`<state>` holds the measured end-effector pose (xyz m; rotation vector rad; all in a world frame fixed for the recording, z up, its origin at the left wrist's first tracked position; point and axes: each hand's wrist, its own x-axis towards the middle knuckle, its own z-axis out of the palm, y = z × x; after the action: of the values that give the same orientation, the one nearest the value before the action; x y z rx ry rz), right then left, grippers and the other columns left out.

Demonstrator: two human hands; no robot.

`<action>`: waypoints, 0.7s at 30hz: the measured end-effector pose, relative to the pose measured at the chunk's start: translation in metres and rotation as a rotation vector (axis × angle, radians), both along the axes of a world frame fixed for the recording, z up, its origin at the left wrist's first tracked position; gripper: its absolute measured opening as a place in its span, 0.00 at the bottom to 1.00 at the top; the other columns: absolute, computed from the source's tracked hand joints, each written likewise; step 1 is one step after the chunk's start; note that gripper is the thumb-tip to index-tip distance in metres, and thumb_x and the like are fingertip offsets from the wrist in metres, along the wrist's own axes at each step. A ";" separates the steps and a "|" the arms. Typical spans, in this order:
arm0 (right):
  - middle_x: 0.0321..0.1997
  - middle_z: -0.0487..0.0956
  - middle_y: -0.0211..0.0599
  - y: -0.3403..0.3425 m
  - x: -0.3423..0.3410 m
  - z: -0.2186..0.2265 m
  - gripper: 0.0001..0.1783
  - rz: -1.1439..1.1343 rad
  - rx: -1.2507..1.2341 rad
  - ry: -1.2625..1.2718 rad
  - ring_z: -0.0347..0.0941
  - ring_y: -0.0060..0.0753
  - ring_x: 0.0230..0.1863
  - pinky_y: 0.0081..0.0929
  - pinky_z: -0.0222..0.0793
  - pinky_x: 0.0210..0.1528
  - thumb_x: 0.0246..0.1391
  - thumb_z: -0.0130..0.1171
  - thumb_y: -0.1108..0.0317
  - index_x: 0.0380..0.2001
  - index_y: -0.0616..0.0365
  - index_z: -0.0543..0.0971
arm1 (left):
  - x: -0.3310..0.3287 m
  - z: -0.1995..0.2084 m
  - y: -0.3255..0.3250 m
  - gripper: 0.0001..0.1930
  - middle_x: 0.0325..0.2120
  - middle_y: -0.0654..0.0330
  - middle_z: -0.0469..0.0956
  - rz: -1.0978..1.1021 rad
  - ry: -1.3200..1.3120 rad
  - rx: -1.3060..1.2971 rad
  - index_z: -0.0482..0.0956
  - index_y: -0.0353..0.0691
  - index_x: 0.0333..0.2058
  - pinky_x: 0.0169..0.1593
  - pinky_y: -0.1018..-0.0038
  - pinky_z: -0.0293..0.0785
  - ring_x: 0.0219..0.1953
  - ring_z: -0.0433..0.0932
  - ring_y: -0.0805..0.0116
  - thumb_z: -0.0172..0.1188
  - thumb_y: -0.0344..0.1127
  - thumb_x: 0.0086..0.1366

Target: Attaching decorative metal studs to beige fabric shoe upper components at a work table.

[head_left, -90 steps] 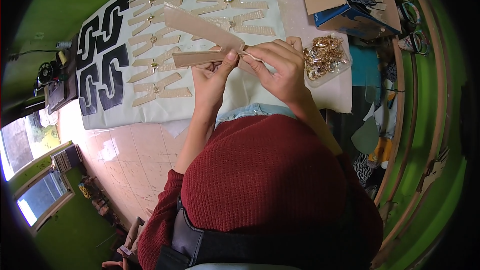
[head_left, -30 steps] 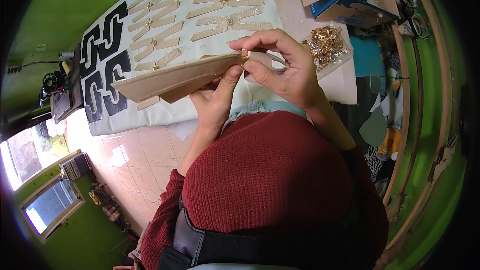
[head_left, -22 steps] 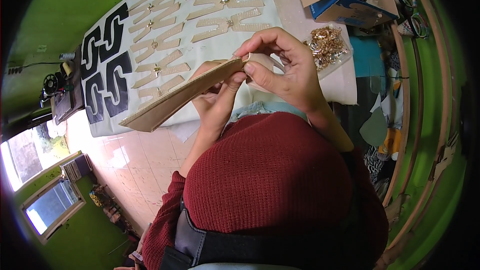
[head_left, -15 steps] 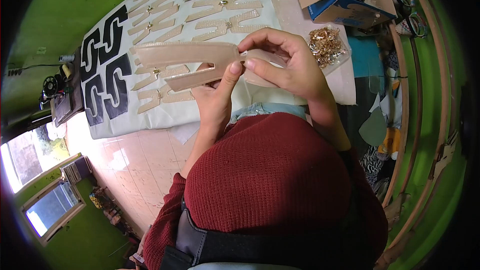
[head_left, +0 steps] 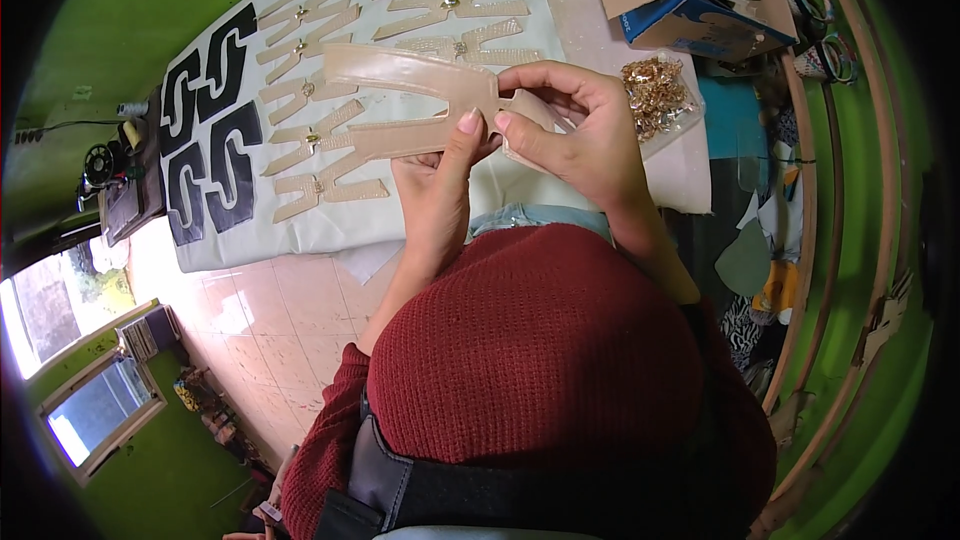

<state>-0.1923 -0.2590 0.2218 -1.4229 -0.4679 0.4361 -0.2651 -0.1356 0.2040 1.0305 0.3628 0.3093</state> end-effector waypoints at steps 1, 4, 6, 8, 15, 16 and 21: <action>0.40 0.79 0.39 0.001 -0.002 0.001 0.16 -0.019 -0.005 0.028 0.74 0.22 0.43 0.20 0.70 0.49 0.46 0.62 0.78 0.41 0.69 0.76 | 0.000 -0.001 -0.001 0.07 0.32 0.64 0.76 0.004 0.001 -0.001 0.75 0.36 0.39 0.39 0.78 0.70 0.33 0.72 0.78 0.57 0.32 0.64; 0.36 0.79 0.38 0.006 -0.006 0.001 0.15 -0.073 0.039 0.097 0.74 0.19 0.37 0.18 0.72 0.42 0.45 0.61 0.78 0.40 0.70 0.76 | 0.000 -0.002 -0.006 0.04 0.28 0.65 0.76 0.032 -0.036 0.027 0.76 0.37 0.34 0.37 0.79 0.69 0.29 0.71 0.80 0.57 0.31 0.64; 0.32 0.79 0.36 0.007 -0.007 0.000 0.14 -0.105 0.090 0.140 0.74 0.17 0.32 0.16 0.72 0.38 0.44 0.62 0.77 0.38 0.70 0.77 | 0.001 -0.003 -0.008 0.04 0.26 0.66 0.76 0.076 -0.052 0.024 0.76 0.37 0.32 0.36 0.80 0.68 0.28 0.71 0.80 0.57 0.30 0.64; 0.38 0.79 0.41 0.007 -0.009 -0.001 0.16 -0.065 0.118 0.184 0.75 0.21 0.40 0.17 0.73 0.43 0.47 0.59 0.80 0.42 0.73 0.74 | 0.000 -0.004 -0.007 0.03 0.26 0.66 0.76 0.085 -0.044 0.021 0.76 0.37 0.31 0.35 0.80 0.67 0.28 0.71 0.80 0.57 0.30 0.64; 0.31 0.79 0.37 0.012 -0.016 -0.006 0.14 -0.169 0.219 0.222 0.74 0.17 0.32 0.15 0.73 0.35 0.46 0.59 0.80 0.39 0.72 0.77 | 0.000 -0.016 -0.005 0.12 0.34 0.58 0.79 0.076 -0.078 0.003 0.76 0.30 0.40 0.39 0.77 0.76 0.34 0.77 0.75 0.59 0.33 0.62; 0.31 0.79 0.37 0.013 -0.017 -0.009 0.14 -0.180 0.223 0.203 0.74 0.17 0.31 0.15 0.72 0.35 0.46 0.58 0.80 0.39 0.72 0.77 | -0.001 -0.018 -0.005 0.12 0.34 0.58 0.79 0.076 -0.080 0.003 0.76 0.30 0.40 0.39 0.77 0.76 0.34 0.77 0.75 0.59 0.33 0.62; 0.31 0.78 0.36 0.013 -0.019 -0.010 0.14 -0.190 0.229 0.201 0.73 0.16 0.31 0.14 0.72 0.34 0.46 0.57 0.80 0.39 0.72 0.77 | -0.001 -0.017 -0.006 0.12 0.34 0.57 0.79 0.062 -0.104 -0.040 0.76 0.30 0.40 0.38 0.78 0.75 0.34 0.77 0.74 0.60 0.33 0.62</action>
<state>-0.2110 -0.2460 0.2120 -1.1759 -0.2092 0.3552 -0.2662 -0.1415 0.1875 0.9611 0.3062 0.4084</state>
